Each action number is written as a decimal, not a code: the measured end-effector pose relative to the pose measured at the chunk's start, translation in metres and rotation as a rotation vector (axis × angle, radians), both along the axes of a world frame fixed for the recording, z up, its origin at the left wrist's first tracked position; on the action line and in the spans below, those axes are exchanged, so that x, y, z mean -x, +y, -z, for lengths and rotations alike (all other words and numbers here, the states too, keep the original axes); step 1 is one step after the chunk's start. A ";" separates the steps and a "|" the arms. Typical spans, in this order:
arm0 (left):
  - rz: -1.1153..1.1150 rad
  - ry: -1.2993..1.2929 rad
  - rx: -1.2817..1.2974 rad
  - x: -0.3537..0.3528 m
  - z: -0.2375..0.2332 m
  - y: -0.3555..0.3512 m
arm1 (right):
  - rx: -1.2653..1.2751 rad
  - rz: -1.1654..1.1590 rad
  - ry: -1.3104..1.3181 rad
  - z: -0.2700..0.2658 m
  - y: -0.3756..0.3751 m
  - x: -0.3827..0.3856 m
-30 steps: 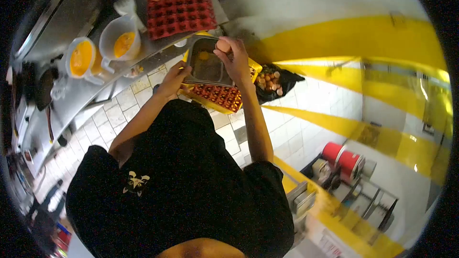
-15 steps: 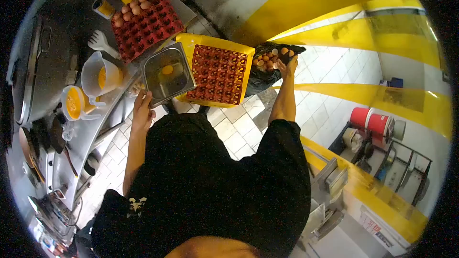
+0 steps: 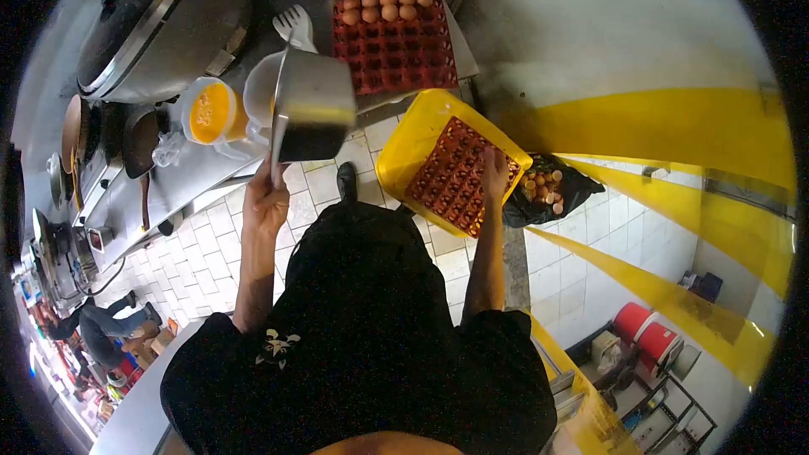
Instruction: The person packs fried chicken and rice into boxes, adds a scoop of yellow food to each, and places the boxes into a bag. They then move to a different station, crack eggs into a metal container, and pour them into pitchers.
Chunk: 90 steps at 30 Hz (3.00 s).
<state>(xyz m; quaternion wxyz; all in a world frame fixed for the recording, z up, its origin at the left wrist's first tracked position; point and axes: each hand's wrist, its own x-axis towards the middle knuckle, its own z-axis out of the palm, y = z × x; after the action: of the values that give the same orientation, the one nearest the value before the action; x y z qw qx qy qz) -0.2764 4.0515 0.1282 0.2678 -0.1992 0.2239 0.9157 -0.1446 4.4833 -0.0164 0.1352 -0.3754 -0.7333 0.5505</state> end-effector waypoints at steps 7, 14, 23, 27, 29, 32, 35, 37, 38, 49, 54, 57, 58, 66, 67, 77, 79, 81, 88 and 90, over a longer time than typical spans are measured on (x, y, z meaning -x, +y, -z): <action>-0.174 -0.370 -1.209 0.027 0.025 -0.008 | -0.747 -0.468 0.243 -0.057 -0.038 0.250; -0.082 -0.539 -1.318 0.023 0.007 0.005 | -1.105 -0.788 0.011 0.016 0.008 0.395; 0.227 0.040 0.017 0.020 -0.017 -0.008 | -0.724 -0.768 0.177 -0.035 -0.001 0.380; 0.360 0.215 0.331 0.019 -0.038 0.013 | -0.219 -0.372 0.504 -0.094 -0.048 0.305; 0.441 0.304 0.460 0.016 -0.032 0.027 | 0.516 -0.138 0.644 -0.119 -0.062 0.255; 0.467 0.356 0.566 0.010 -0.018 0.061 | 0.890 -0.063 0.855 -0.118 -0.052 0.177; 0.520 0.419 0.598 0.004 -0.005 0.093 | 0.966 0.019 0.885 -0.105 -0.047 0.102; 0.569 0.501 0.550 0.005 -0.001 0.112 | 0.773 0.310 0.759 -0.124 -0.066 0.074; 0.605 0.513 0.544 0.003 0.001 0.119 | 0.761 0.343 0.775 -0.126 -0.072 0.064; 0.789 0.641 0.610 -0.024 0.000 0.160 | -0.228 0.215 0.520 -0.141 -0.069 0.000; 0.783 0.662 0.567 -0.028 0.003 0.160 | 0.118 0.699 0.660 -0.148 -0.071 -0.003; 0.779 0.669 0.564 -0.026 0.003 0.160 | -0.085 0.363 0.644 -0.137 -0.072 -0.001; 0.774 0.651 0.545 -0.024 0.004 0.159 | -0.084 0.350 0.642 -0.142 -0.073 -0.003; 0.753 0.684 0.557 -0.021 0.002 0.155 | -0.026 0.380 0.584 -0.164 -0.083 0.005; 0.743 0.676 0.532 -0.018 0.002 0.151 | 0.077 0.439 0.606 -0.161 -0.078 0.004; 0.566 1.052 0.595 -0.016 0.070 0.147 | -0.217 0.230 0.492 -0.171 -0.068 0.012; 0.621 1.039 0.692 -0.024 0.063 0.152 | -0.263 -0.152 0.346 -0.177 -0.051 0.017; 0.617 1.052 0.783 -0.028 0.058 0.159 | -0.289 -0.438 0.165 -0.224 -0.077 0.033; 0.627 0.925 0.908 -0.028 0.028 0.151 | -0.700 -0.923 0.029 -0.186 -0.092 0.078; 0.566 0.996 0.930 -0.029 0.045 0.162 | -0.878 -0.982 0.054 -0.174 -0.083 0.082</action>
<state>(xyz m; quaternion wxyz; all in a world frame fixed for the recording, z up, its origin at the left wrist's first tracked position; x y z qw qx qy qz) -0.2477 4.2137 0.0829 0.2484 0.2128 0.7270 0.6038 -0.2265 4.4004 0.1572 0.0274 0.1069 -0.9721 0.2070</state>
